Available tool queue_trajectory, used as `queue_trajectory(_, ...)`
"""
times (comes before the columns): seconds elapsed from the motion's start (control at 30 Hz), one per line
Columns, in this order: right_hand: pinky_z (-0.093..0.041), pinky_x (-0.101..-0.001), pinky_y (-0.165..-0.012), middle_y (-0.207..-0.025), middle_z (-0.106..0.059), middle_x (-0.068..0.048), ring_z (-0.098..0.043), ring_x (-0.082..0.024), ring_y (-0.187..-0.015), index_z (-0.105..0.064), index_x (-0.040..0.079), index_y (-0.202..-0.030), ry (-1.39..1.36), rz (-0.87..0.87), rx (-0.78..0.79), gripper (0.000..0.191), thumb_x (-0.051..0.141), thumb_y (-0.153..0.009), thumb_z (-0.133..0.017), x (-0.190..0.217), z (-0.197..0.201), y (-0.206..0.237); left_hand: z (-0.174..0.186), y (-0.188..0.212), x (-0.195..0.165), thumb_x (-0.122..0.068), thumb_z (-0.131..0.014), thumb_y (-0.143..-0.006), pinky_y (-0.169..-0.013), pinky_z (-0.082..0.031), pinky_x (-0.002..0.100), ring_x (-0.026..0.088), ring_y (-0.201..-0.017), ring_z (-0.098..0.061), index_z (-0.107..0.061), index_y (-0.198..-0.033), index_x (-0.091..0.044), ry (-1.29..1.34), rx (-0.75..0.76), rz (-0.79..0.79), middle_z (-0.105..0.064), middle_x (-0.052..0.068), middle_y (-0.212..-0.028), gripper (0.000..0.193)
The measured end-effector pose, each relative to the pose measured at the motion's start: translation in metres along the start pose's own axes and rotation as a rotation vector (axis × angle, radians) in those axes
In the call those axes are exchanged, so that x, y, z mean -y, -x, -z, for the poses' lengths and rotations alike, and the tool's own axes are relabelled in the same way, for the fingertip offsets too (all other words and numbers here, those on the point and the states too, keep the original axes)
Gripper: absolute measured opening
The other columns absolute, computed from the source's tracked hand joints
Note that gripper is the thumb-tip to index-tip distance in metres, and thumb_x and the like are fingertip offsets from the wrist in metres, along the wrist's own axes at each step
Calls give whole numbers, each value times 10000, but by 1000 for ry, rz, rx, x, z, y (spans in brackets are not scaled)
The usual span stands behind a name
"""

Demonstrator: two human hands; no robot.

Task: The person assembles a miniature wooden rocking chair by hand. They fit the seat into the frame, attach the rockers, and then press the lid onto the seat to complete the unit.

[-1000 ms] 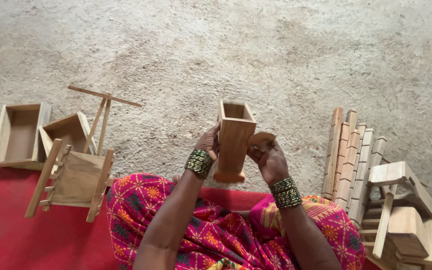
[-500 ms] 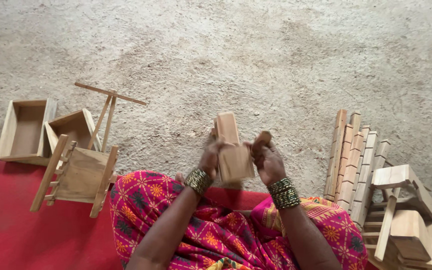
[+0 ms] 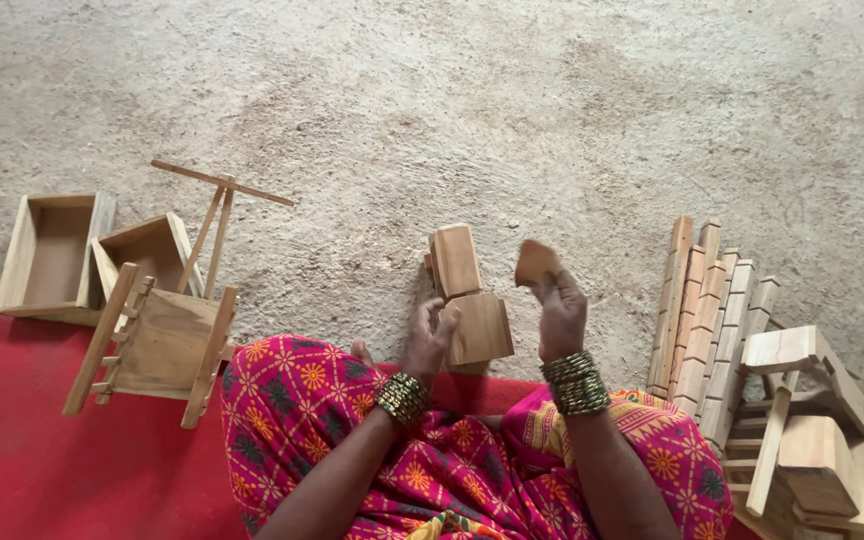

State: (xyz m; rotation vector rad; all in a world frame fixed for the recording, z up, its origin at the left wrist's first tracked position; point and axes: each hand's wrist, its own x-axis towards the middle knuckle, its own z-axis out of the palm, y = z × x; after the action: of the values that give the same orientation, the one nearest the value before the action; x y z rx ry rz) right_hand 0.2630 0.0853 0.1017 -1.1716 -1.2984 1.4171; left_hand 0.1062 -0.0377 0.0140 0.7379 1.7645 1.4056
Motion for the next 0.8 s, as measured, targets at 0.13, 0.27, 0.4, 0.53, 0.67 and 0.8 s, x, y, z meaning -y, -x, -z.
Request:
queue_trajectory(0.13, -576, -393, -697, -1083, -779, -154, -695, -289, -837, -669, 84, -1361, 788, 302, 92, 349, 167, -1066, -501, -3, -10, 21, -3, 2, 6, -601, -728, -758, -1021, -538, 469, 360, -1240, -622, -479, -1422, -45, 301, 225, 171, -615, 235, -1354, 901)
queue_trajectory(0.27, -493, -520, -1083, -1274, -715, -144, -702, -287, -1172, -675, 98, -1244, 1093, 846, 231, 269, 198, -1004, -607, -18, -17, 31, 7, -2, -5, -586, -657, -837, -1063, -453, 503, 338, -1351, -463, -496, -1444, -92, 196, 270, 353, -440, 169, -1485, 799)
queue_trajectory(0.4, -365, -543, -1168, -1398, -632, -167, -571, -336, -1341, -663, 65, -1276, 1249, 864, 314, 319, 125, -972, -588, -26, -12, 48, 18, -8, -15, -488, -471, -954, -1035, -447, 539, 333, -1330, -511, -580, -1355, -75, 481, 134, 517, -575, 155, -1453, 586)
queue_trajectory(0.53, -353, -531, -1184, -1449, -587, -179, -507, -331, -1402, -673, 60, -1267, 1345, 846, 335, 324, 129, -959, -598, -21, -10, 79, 25, -43, -34, -329, -576, -973, -1147, -497, 500, 322, -1336, -585, -578, -1346, -91, -111, 22, -66, -577, 193, -1430, 442)
queue_trajectory(0.67, -338, -550, -1103, -1406, -542, -243, -442, -395, -1359, -687, -30, -1171, 1218, 781, 376, 505, 379, -875, -697, -10, -13, 93, 23, -74, -79, -222, -720, -846, -1214, -222, 565, 352, -1543, -145, -408, -1539, -216, -1150, 157, -465, -162, 139, -1706, 761)
queue_trajectory(0.8, -342, -526, -1205, -1481, -512, -145, -430, -360, -1456, -641, 105, -1178, 1129, 763, 325, 374, 396, -947, -682, -5, -27, 83, 13, -95, -121, -334, -863, -741, -1217, -58, 611, 298, -1533, 109, -121, -1631, -303, -1619, 649, -407, 74, 53, -1703, 1159)
